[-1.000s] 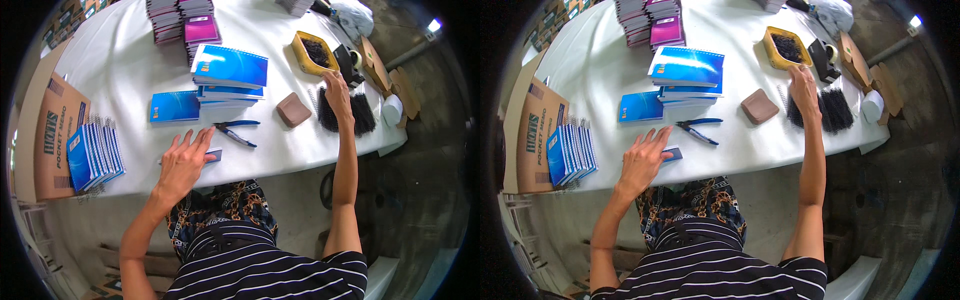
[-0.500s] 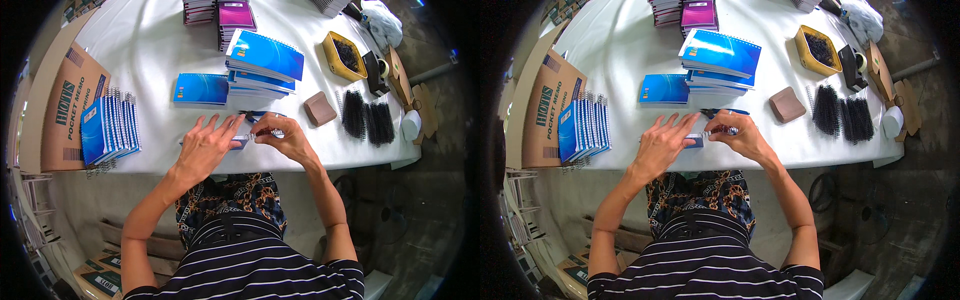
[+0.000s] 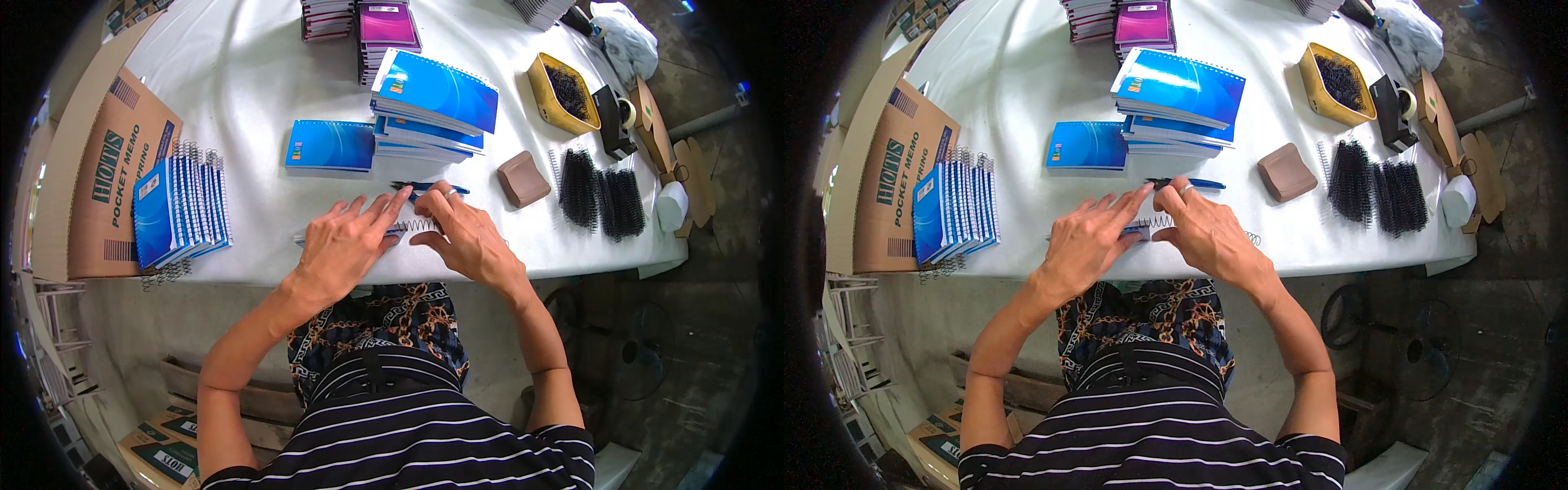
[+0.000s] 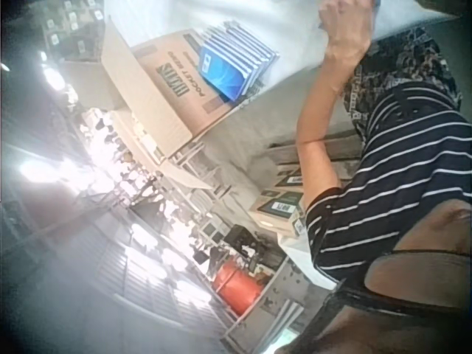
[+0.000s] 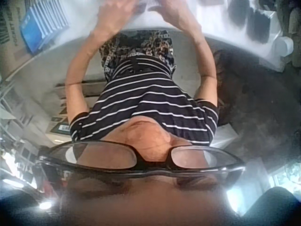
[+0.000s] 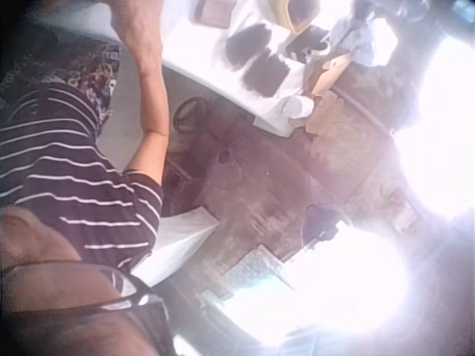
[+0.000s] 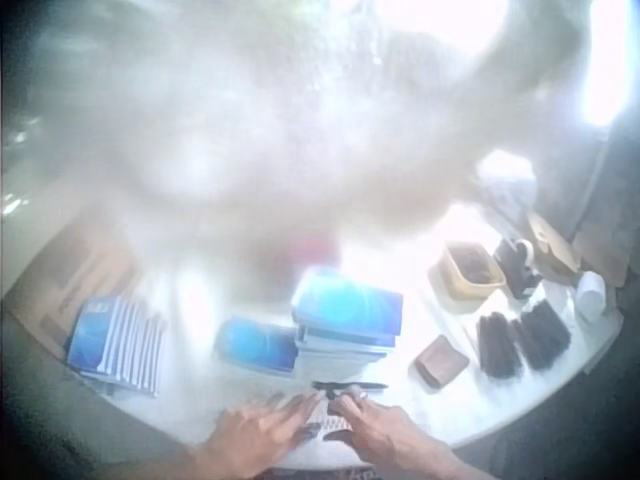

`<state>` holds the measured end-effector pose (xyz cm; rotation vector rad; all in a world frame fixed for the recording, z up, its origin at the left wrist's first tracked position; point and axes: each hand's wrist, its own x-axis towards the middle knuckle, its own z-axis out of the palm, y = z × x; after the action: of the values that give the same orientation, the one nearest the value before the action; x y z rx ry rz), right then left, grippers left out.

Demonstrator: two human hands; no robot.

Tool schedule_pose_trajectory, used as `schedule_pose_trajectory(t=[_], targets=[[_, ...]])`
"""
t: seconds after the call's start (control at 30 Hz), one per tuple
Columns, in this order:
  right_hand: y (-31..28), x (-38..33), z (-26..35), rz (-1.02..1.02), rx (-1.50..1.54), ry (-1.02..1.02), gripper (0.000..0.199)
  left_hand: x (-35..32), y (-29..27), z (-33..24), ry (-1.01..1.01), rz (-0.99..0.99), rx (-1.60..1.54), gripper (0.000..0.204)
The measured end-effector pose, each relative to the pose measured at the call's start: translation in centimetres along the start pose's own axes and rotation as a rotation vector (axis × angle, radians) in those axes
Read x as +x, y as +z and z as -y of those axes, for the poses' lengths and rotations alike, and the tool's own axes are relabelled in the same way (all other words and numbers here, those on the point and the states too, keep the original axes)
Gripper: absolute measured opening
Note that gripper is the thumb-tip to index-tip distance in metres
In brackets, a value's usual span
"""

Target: The person uses pliers to cut a long metal spiral coil to the width of several small notebooks and then inserts the cut coil segments into the punched holes of each notebook by hand.

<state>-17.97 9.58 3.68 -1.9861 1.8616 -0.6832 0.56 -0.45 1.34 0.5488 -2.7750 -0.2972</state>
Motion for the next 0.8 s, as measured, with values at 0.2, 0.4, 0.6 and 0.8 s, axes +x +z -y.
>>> schedule_pose_trajectory(t=[0.2, 0.4, 0.6, 0.8], targets=[[0.6, -0.2, -0.6, -0.046, -0.139, -0.185, 0.02, 0.4, -0.1, -0.2, -0.056, 0.095, -0.134, 0.062], [0.0, 0.1, 0.2, -0.069, -0.095, -0.163, 0.018, 0.6, -0.7, 0.6, -0.094, 0.174, -0.116, 0.055], [0.4, 0.0, 0.0, 0.053, 0.092, 0.016, 0.016, 0.6, -0.6, 0.8, -0.085, 0.181, -0.168, 0.057], [1.1, 0.1, -0.7, -0.046, -0.075, -0.139, 0.023, 0.7, -1.0, 0.5, -0.094, 0.213, -0.134, 0.055]])
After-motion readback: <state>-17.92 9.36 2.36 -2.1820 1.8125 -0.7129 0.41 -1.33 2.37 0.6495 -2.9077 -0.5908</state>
